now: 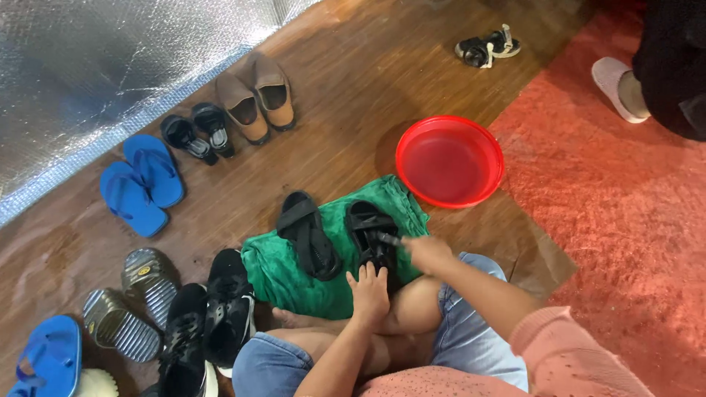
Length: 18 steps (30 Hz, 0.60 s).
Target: The person sits on the floor and cleans a pair of black sandals using a green cloth. They wipe the sandals thoroughly, turning them over to clean different parts, while a red bucket of water sits nearby.
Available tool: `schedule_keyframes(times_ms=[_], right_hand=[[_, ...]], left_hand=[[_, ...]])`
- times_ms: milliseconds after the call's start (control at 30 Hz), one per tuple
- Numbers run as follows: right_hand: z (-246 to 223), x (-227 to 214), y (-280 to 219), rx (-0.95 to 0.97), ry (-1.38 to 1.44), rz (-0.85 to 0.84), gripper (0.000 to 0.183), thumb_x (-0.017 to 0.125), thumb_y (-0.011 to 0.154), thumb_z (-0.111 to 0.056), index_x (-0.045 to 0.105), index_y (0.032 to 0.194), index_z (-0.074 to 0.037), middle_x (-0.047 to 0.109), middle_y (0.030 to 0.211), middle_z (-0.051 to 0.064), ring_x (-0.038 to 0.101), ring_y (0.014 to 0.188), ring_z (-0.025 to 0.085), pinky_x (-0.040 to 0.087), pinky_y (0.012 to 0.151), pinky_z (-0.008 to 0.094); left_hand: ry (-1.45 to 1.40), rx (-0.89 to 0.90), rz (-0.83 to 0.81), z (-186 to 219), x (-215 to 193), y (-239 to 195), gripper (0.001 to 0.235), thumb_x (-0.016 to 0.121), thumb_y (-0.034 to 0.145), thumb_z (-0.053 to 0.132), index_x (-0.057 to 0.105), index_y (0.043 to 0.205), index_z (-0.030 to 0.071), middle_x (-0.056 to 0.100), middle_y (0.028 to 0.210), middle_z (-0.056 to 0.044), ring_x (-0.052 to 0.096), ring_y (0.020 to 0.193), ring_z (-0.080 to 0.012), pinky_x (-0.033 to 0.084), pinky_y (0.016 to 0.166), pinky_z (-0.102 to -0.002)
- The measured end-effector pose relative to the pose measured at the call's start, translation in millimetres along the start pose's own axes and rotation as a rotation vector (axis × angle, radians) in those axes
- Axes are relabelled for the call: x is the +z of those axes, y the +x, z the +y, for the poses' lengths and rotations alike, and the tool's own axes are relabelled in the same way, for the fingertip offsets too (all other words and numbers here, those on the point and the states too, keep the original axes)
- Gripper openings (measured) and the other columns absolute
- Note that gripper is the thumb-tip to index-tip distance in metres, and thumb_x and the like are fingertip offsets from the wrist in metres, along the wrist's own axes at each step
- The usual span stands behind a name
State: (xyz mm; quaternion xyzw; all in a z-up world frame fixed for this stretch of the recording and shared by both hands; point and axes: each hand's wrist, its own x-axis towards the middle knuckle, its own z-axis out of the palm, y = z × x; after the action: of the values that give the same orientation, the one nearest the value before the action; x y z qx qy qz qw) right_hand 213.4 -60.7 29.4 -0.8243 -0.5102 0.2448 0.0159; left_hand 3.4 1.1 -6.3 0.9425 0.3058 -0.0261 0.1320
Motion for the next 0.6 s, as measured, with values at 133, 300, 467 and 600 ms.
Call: schedule_keyframes(times_ms=[133, 300, 467, 600], right_hand=[[27.0, 42.0, 30.9, 0.029, 0.017, 0.107, 0.038, 0.049, 0.097, -0.019, 0.066, 0.130, -0.023, 0.080, 0.088, 0.009, 0.075, 0.075, 0.036, 0.062, 0.071, 0.048], [-1.3, 50.9, 4.1, -0.030, 0.054, -0.016, 0.025, 0.054, 0.094, -0.034, 0.071, 0.110, -0.025, 0.077, 0.087, 0.017, 0.076, 0.087, 0.041, 0.060, 0.074, 0.058], [18.5, 26.1, 29.9, 0.127, -0.037, 0.063, 0.032, 0.052, 0.099, -0.027, 0.068, 0.126, -0.029, 0.080, 0.091, 0.011, 0.078, 0.091, 0.035, 0.062, 0.080, 0.051], [-27.0, 25.9, -11.4, 0.084, -0.013, -0.068, 0.026, 0.056, 0.090, -0.023, 0.079, 0.104, -0.023, 0.079, 0.089, 0.011, 0.077, 0.091, 0.035, 0.062, 0.078, 0.049]], left_hand=[[0.013, -0.004, 0.011, 0.1, -0.6, -3.5, 0.036, 0.054, 0.094, 0.010, 0.057, 0.128, 0.021, 0.051, 0.144, -0.019, 0.046, 0.137, -0.0373, 0.027, 0.109, -0.075], [-0.008, -0.009, 0.003, 1.6, 0.5, -2.0, 0.033, 0.052, 0.094, 0.010, 0.058, 0.126, 0.020, 0.052, 0.144, -0.020, 0.045, 0.138, -0.0386, 0.025, 0.109, -0.076], [-0.023, -0.014, -0.015, 2.9, -4.0, -3.3, 0.035, 0.053, 0.095, 0.008, 0.056, 0.128, 0.020, 0.050, 0.146, -0.020, 0.044, 0.139, -0.0377, 0.024, 0.110, -0.076], [-0.017, -0.018, 0.034, 2.1, 4.4, -3.1, 0.034, 0.055, 0.092, 0.005, 0.059, 0.123, 0.019, 0.052, 0.143, -0.019, 0.047, 0.137, -0.0370, 0.026, 0.108, -0.075]])
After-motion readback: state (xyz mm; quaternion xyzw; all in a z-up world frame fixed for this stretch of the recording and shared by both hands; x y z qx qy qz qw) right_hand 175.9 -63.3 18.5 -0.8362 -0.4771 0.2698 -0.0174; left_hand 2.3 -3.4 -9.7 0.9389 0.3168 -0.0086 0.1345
